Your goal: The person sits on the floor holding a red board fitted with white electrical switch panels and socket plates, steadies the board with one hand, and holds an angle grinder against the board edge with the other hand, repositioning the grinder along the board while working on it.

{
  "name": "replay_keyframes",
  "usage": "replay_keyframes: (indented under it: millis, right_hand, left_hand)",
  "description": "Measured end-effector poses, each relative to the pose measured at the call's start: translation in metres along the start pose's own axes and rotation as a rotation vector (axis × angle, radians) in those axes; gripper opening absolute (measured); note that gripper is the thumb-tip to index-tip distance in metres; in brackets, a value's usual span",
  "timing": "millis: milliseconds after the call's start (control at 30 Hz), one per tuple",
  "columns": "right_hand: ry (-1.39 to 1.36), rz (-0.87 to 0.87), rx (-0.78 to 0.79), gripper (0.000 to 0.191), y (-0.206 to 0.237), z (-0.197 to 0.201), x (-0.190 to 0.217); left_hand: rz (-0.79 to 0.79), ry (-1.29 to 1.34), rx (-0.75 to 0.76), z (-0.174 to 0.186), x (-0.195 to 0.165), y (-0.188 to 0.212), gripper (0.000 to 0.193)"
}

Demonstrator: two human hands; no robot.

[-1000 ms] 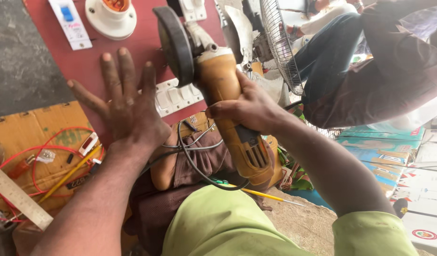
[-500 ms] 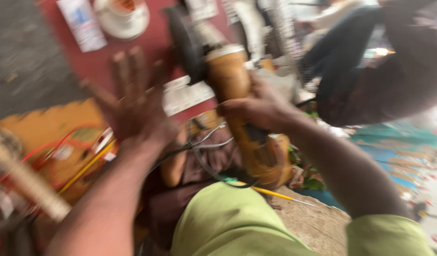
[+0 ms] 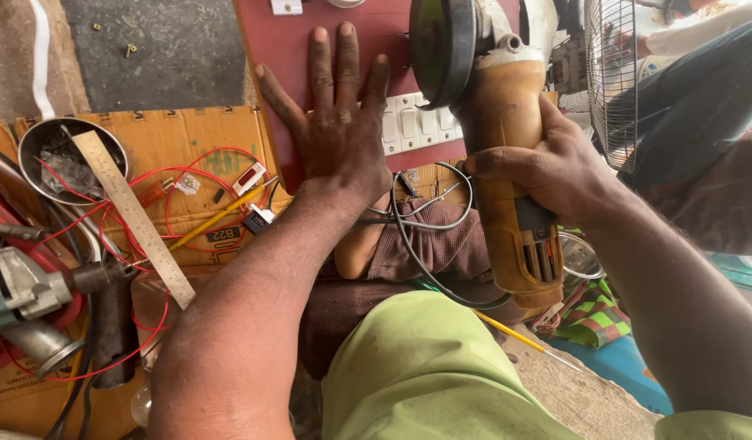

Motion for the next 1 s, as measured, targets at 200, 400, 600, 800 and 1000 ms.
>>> replay_keyframes:
  millis: [200, 400, 600, 800, 1000]
  right_hand:
    - [-0.011, 0.033, -0.004, 0.074, -0.002, -0.002, 0.0]
    - [-0.067, 0.015, 0.02, 0.071, -0.001, -0.005, 0.0]
    - [-0.118, -0.002, -0.017, 0.076, 0.012, 0.003, 0.007]
    - [-0.099, 0.029, -0.031, 0.072, 0.014, 0.012, 0.006]
    - [-0.084, 0.009, -0.013, 0.073, 0.01, 0.005, -0.001]
  left_hand:
    - [0.015, -0.002, 0.015, -0.003, 0.002, -0.001, 0.119]
    - [0.006, 0.018, 0.002, -0.008, 0.004, 0.0, 0.115]
    - [-0.031, 0.002, -0.132, -0.003, 0.005, 0.002, 0.101]
    - [-0.043, 0.008, -0.177, -0.002, 0.004, 0.003, 0.096]
    - [-0.002, 0.011, -0.051, -0.005, 0.005, 0.001, 0.108]
Point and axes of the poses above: each hand's wrist, its own y-axis away from the middle knuckle, its own z-axis out of the back of the hand, x = y × z, the point moved 10 cm from there along -y, towards the middle knuckle, and after that the axes turned 4 degrees about y, right-handed, at the moved point
